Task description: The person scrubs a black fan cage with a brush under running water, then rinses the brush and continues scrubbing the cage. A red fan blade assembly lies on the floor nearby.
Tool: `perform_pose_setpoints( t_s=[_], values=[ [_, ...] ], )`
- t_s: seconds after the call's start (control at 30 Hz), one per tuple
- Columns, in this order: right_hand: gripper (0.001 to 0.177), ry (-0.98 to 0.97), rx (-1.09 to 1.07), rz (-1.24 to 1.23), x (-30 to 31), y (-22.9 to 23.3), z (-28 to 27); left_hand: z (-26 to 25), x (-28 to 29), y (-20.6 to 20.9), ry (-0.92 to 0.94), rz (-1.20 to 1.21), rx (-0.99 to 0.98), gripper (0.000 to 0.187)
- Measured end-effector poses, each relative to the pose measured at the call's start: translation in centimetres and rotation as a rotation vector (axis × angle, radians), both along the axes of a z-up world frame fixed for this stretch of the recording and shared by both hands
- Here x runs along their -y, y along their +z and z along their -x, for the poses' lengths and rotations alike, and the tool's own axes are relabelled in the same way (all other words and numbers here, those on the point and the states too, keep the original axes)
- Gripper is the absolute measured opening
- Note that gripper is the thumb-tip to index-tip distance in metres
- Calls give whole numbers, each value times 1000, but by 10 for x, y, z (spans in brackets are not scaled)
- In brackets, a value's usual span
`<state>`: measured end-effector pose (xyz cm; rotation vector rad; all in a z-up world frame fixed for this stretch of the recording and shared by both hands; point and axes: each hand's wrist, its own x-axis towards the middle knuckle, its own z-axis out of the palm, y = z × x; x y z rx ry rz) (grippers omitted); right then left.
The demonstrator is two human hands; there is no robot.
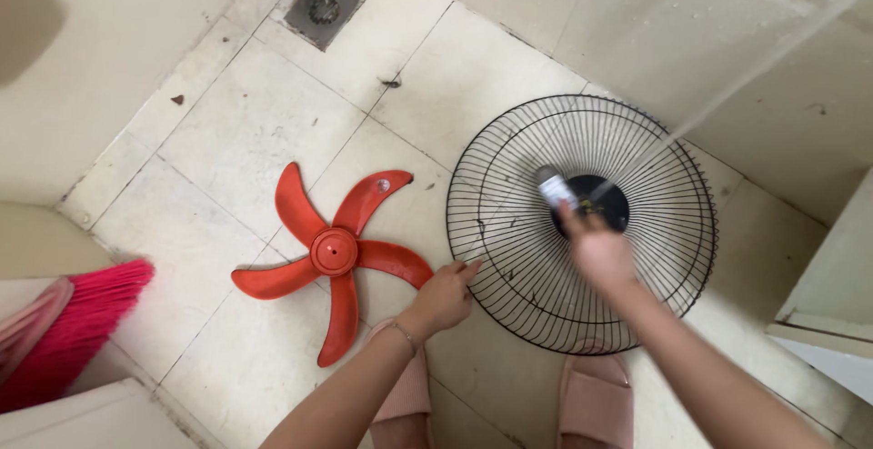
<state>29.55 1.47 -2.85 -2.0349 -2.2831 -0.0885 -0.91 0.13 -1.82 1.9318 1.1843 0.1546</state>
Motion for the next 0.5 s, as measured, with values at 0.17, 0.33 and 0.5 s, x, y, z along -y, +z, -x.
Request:
perform_pose_setpoints(
  t_s=[0.17, 0.33, 0.5],
  values=[
    [74, 326, -154, 188, 42, -5, 74, -7, 8, 5, 19, -119, 54, 47],
    [63, 120, -214, -18, 23, 1, 57, 1, 23, -6, 278, -44, 75, 37],
    [69, 243, -102, 166, 22, 7, 66, 10, 23, -71, 592, 149, 209, 42]
  ],
)
